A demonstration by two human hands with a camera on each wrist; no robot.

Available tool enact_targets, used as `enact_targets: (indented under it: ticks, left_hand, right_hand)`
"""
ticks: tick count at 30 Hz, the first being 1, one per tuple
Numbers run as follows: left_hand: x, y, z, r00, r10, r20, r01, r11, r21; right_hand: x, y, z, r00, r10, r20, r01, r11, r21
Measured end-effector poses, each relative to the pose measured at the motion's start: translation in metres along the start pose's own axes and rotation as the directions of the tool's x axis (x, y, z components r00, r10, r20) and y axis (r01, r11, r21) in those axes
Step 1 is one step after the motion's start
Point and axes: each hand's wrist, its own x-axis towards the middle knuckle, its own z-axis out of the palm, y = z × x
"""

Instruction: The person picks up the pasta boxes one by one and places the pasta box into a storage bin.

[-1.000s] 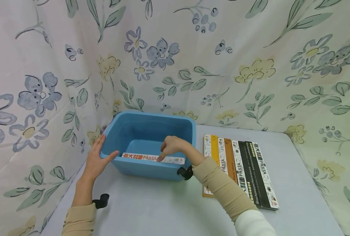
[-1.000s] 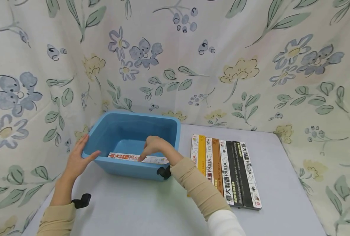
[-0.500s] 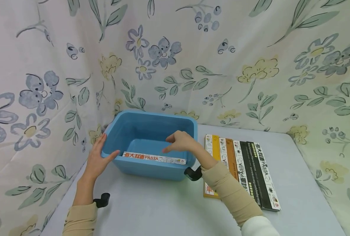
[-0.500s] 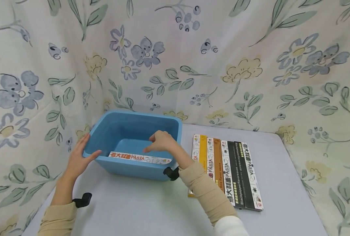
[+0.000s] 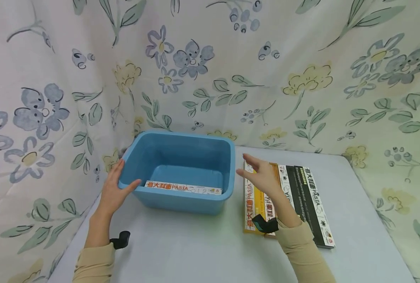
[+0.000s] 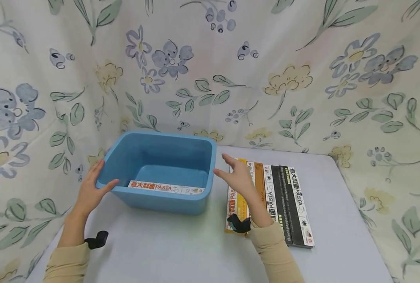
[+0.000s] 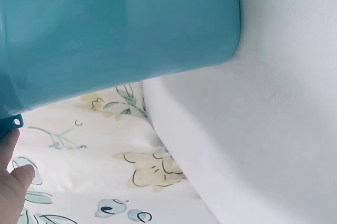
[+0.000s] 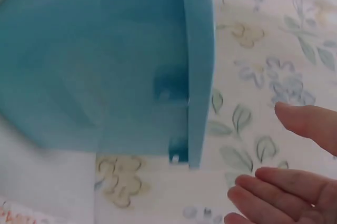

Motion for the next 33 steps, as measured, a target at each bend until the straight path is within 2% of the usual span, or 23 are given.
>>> enact_targets:
  ticks: [7,13,18,25,27,30,33]
  left_hand:
    - [0.0,-0.001,0.002,1.0,0.014,0.007,-0.014,1.0,-0.009]
    - [-0.001,-0.002,0.003,1.0,0.017,0.008,-0.017,1.0,-0.005]
    - [0.001,-0.002,0.002,1.0,0.02,0.003,-0.02,1.0,0.004]
    - [0.001,-0.003,0.0,1.0,0.022,0.004,-0.022,1.0,-0.001]
    - [0.002,-0.003,0.0,1.0,0.024,0.005,-0.024,1.0,-0.001]
    - [0.002,-0.003,0.0,1.0,0.027,0.002,-0.027,1.0,0.006]
    - [0.002,-0.002,0.001,1.0,0.027,0.0,-0.027,1.0,0.009]
  right_hand:
    - [-0.037,0.036,-0.032,0.988,0.114,-0.107,-0.117,0.993,-0.021]
    - [-0.075,0.071,-0.054,0.95,0.174,-0.258,-0.212,0.969,-0.127]
    - [-0.112,0.101,-0.066,0.889,0.286,-0.357,-0.344,0.933,-0.109]
    - [-0.153,0.136,-0.064,0.779,0.46,-0.425,-0.533,0.844,-0.062]
    - [-0.162,0.145,-0.063,0.75,0.477,-0.458,-0.557,0.829,-0.048]
    - [-0.171,0.158,-0.061,0.716,0.452,-0.532,-0.566,0.822,-0.065]
    - [-0.177,0.172,-0.06,0.704,0.463,-0.539,-0.599,0.795,-0.1]
